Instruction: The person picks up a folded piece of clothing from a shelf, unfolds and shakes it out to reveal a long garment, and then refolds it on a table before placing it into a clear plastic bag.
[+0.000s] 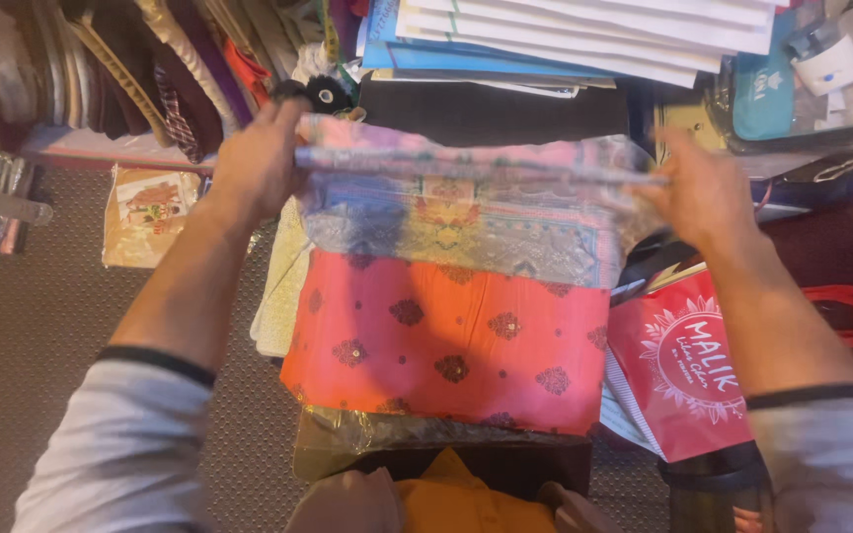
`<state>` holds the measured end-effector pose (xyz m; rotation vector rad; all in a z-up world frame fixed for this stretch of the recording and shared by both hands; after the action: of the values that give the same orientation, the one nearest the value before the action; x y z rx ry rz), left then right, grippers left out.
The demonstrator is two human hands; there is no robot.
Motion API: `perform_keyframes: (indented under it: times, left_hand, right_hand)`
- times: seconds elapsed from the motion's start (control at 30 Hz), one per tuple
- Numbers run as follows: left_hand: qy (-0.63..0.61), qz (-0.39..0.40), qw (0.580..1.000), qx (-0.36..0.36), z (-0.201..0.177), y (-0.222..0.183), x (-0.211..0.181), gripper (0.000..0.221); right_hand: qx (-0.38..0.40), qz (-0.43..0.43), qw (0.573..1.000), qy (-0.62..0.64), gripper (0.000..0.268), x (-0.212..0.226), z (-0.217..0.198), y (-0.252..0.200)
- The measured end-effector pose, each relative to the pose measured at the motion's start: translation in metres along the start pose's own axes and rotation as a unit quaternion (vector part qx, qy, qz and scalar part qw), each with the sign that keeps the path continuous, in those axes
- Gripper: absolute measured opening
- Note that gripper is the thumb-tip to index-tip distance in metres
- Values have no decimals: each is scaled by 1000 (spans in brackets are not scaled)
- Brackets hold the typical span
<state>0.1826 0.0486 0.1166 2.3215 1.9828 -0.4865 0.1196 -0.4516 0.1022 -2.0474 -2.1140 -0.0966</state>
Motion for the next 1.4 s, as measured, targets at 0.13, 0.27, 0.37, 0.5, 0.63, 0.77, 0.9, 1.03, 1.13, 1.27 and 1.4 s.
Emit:
perform_keyframes:
  times: [0.13, 0.27, 0.37, 0.5, 0.63, 0.77, 0.9, 1.03, 1.13, 1.27, 1.4]
  left_hand:
    - [13, 18, 999, 50, 26, -53, 22, 40]
    - [121, 44, 986, 103, 54, -131, 32, 39]
    - [106, 24, 983, 150, 77, -181, 45, 49]
    - [95, -29, 979, 179, 104, -235, 60, 45]
    - [142, -55, 962, 228, 158, -261, 100, 43]
    - [168, -51, 944, 279, 171, -281, 104, 41]
    - [166, -64, 939, 296, 156, -291, 100, 35]
    - [127, -93, 967, 203, 110, -289, 108, 35]
    - [14, -136, 985, 109, 88, -282, 117, 31]
    - [-328, -241, 912, 46, 90, -280, 133, 11]
    - [-492, -239, 837, 7, 92, -275, 152, 12]
  right_hand:
    - [71, -66, 994, -55, 55, -20, 24, -59]
    - [243, 90, 966, 9, 53, 6, 33, -143]
    - [285, 53, 957, -21, 41, 10, 53, -188]
    - [334, 74, 940, -7, 36, 20, 73, -238]
    - [349, 72, 934, -21, 36, 11, 109, -269]
    - [384, 79, 920, 4, 33, 22, 112, -291]
    - [408, 68, 910, 16, 24, 21, 115, -304]
    - [355, 78, 929, 68, 12, -4, 112, -298]
    - [172, -29, 977, 119, 24, -47, 134, -292]
    - [80, 64, 974, 201, 14, -65, 125, -286]
    - [83, 155, 971, 163, 13, -50, 89, -282]
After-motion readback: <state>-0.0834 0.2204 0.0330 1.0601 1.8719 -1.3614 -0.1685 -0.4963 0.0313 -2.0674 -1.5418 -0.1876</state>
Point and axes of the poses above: each hand's wrist, its own y-axis towards the middle knuckle, its own z-axis out of the palm, x = y × z, the point moved 2 cm from there along y, towards the middle knuckle, and after that the axes turned 6 degrees about -z, right-handed, at the moved point
